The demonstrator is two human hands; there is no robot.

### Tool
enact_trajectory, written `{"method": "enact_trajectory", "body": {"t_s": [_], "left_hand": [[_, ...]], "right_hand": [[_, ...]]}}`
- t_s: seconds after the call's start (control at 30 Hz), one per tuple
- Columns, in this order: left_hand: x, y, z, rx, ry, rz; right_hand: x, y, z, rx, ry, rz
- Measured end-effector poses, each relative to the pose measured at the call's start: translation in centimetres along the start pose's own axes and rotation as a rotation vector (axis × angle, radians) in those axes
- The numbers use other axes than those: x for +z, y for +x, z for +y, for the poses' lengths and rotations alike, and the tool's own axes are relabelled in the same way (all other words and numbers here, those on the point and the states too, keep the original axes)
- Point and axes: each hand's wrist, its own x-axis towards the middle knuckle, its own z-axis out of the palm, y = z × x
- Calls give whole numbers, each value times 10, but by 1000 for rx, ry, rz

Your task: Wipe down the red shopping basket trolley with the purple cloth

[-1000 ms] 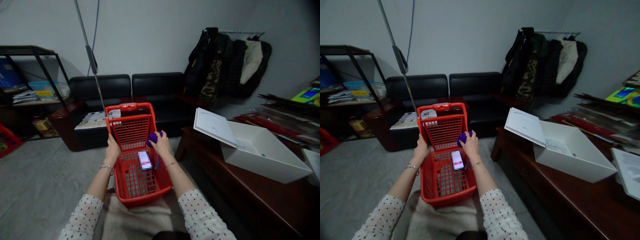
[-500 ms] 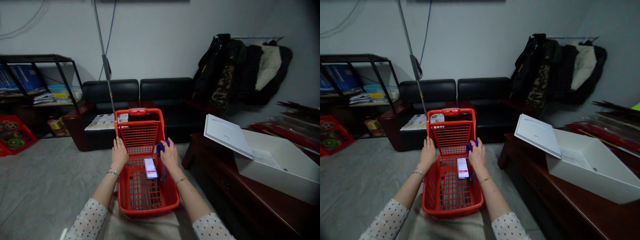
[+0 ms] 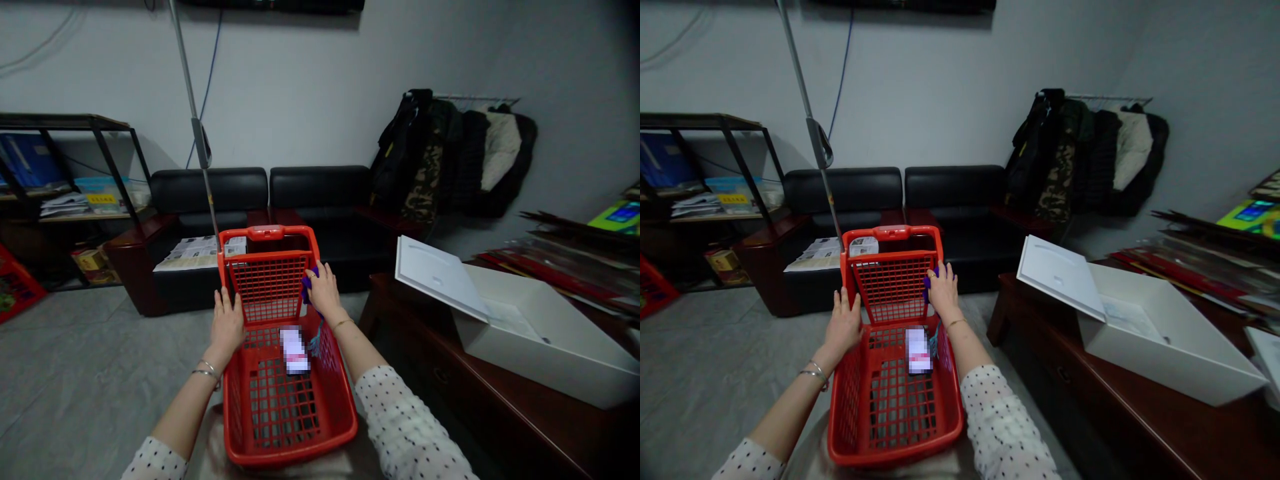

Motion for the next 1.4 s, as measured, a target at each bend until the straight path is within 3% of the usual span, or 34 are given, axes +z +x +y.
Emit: {"method": "enact_trajectory", "body": {"t_s": [0.1, 0.3, 0.37, 0.43, 0.6, 0.67, 0.73, 0.9, 0.97, 1.03, 1.17, 1.23, 1.3, 1.4], "left_hand": [[2, 0, 0, -25, -4, 28], [7, -2, -8, -45, -17, 71], [8, -3, -12, -4, -23, 75], [8, -3, -14, 25, -33, 73], [7, -1, -13, 18, -44, 56], [7, 0, -12, -4, -46, 48], [7, 1, -11, -35, -53, 41], [8, 2, -17, -41, -104, 14], [7, 2, -20, -21, -132, 2], [6, 3, -21, -9, -154, -9], [6, 5, -21, -11, -161, -15], [8, 8, -22, -15, -142, -10], [10, 13, -26, -9, -116, -9], [13, 25, -34, 17, -92, -22]], "right_hand": [[7, -1, 5, -23, 50, -35], [13, -89, 14, -95, 169, -51], [11, -102, 16, -122, 177, -60], [9, -89, 17, -140, 161, -84], [6, 8, 11, -72, 93, -56], [9, 22, 8, -44, 110, -26], [14, 1, 7, -47, 159, -18], [25, -120, 15, -130, 265, -8], [24, -134, 17, -140, 250, -22], [19, -110, 15, -133, 207, -43], [12, -16, 9, -64, 115, -33], [14, 9, 7, -52, 101, -19], [19, 8, 7, -73, 113, -8], [27, -20, 6, -99, 157, -1]]}}
